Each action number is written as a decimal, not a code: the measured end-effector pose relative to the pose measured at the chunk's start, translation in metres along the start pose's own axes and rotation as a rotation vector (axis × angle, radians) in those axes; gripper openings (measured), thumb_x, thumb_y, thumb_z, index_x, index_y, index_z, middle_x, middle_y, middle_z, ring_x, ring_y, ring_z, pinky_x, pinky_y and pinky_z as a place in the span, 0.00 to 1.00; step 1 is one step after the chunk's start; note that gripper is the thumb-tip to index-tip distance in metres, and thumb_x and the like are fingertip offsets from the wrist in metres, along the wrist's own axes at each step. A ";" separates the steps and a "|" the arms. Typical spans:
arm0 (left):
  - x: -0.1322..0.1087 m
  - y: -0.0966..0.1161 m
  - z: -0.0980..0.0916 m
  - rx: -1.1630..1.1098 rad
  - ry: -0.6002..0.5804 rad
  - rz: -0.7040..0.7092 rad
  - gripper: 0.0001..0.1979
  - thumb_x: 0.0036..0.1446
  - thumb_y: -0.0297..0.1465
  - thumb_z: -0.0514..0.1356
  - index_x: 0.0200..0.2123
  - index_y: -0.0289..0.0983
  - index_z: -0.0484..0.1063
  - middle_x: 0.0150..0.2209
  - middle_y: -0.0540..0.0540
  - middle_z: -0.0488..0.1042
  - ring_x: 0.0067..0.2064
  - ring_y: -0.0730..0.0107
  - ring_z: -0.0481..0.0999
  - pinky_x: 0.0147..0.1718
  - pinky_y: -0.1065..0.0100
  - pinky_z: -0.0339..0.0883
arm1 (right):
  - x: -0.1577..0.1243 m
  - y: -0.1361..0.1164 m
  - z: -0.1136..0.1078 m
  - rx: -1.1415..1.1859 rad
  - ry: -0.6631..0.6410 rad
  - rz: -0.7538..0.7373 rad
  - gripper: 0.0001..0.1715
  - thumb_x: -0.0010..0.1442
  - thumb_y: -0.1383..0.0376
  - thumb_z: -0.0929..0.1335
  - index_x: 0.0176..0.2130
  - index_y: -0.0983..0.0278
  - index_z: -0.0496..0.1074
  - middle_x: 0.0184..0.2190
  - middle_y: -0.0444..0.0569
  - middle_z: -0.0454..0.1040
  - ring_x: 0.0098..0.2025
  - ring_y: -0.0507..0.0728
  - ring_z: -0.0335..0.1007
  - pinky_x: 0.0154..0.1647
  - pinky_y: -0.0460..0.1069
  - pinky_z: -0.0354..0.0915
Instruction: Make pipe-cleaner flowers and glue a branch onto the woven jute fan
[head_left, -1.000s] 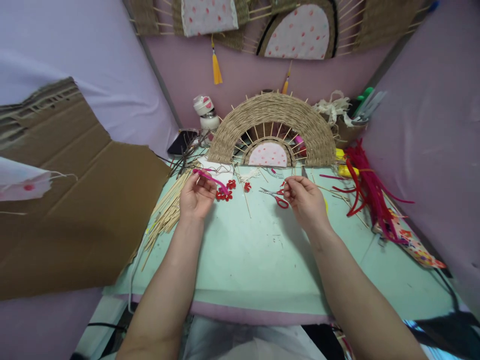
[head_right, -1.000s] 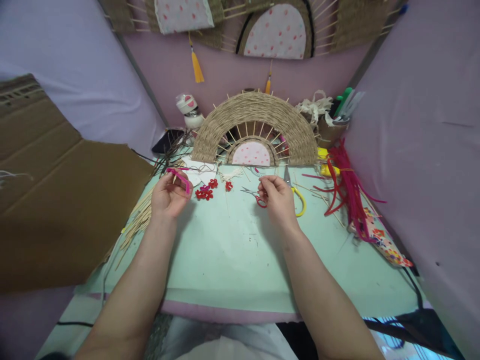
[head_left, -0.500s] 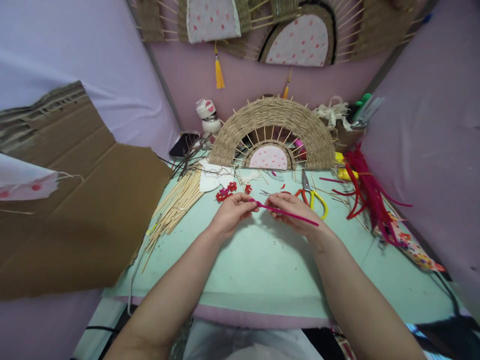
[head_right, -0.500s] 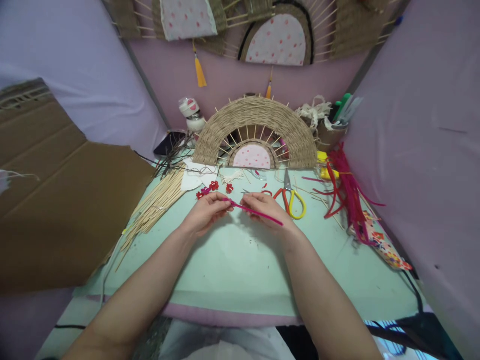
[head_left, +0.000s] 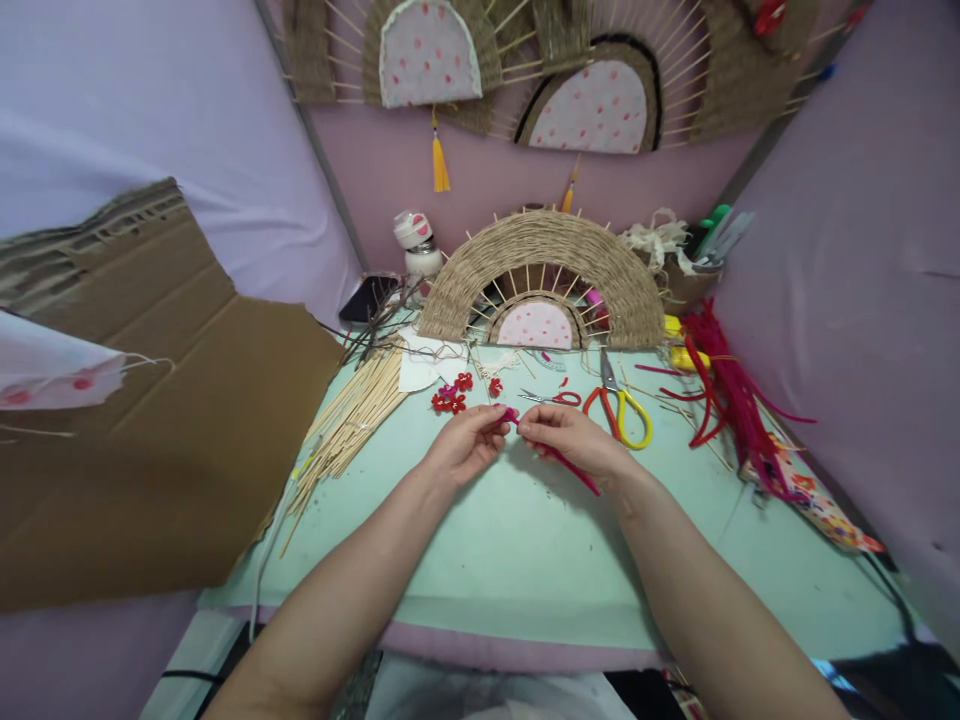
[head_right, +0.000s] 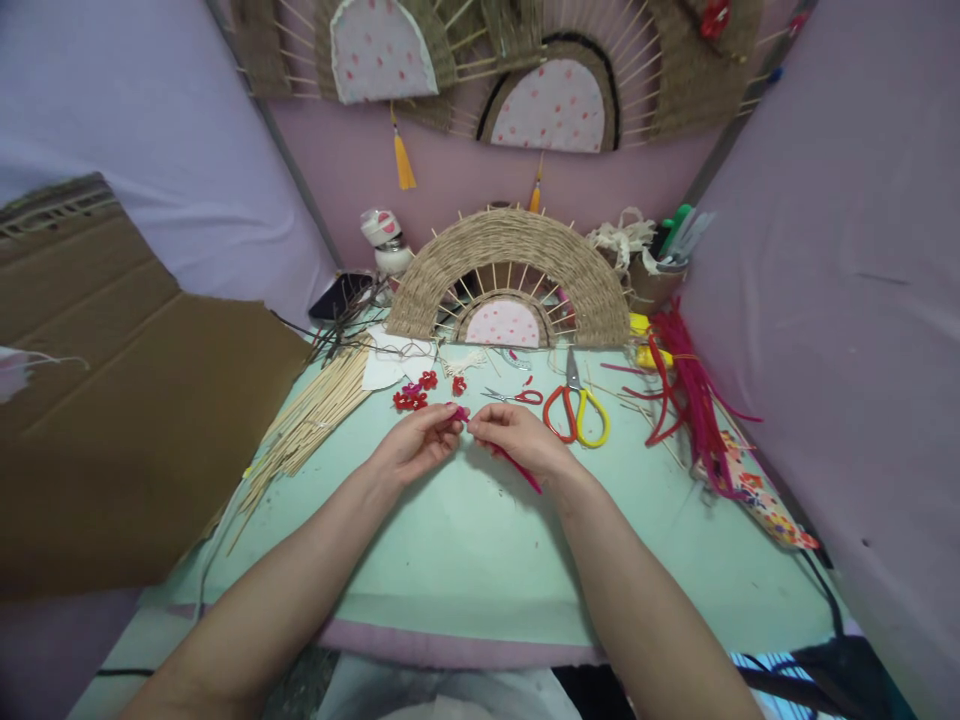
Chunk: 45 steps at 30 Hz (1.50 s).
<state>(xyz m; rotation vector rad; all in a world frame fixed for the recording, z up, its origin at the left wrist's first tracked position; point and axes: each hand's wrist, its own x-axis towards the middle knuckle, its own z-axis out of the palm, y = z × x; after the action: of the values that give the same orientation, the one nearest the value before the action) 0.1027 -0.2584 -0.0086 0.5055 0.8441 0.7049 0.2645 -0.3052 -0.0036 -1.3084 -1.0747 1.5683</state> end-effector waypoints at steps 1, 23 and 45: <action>0.000 0.000 0.000 -0.016 -0.013 -0.013 0.06 0.45 0.25 0.66 0.25 0.32 0.71 0.23 0.48 0.71 0.25 0.80 0.70 0.22 0.79 0.60 | 0.001 0.001 0.000 0.009 0.015 -0.008 0.15 0.48 0.56 0.72 0.29 0.65 0.69 0.22 0.41 0.68 0.23 0.46 0.58 0.23 0.43 0.55; -0.003 0.006 -0.006 0.837 -0.079 0.508 0.05 0.47 0.30 0.61 0.29 0.35 0.74 0.29 0.47 0.73 0.32 0.71 0.70 0.34 0.69 0.62 | -0.001 -0.002 -0.001 -0.297 0.096 -0.090 0.11 0.49 0.57 0.68 0.26 0.64 0.70 0.18 0.39 0.63 0.20 0.48 0.52 0.21 0.45 0.48; -0.006 -0.007 -0.002 1.254 0.021 0.818 0.04 0.52 0.30 0.58 0.29 0.39 0.72 0.31 0.47 0.71 0.35 0.68 0.68 0.35 0.68 0.61 | 0.006 0.017 0.013 -0.646 0.348 -0.333 0.07 0.51 0.64 0.65 0.27 0.61 0.74 0.24 0.44 0.74 0.28 0.54 0.67 0.30 0.47 0.59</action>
<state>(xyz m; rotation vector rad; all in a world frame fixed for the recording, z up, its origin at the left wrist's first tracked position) 0.1007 -0.2673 -0.0111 2.0495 1.0385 0.8451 0.2502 -0.3060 -0.0206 -1.6338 -1.5368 0.7254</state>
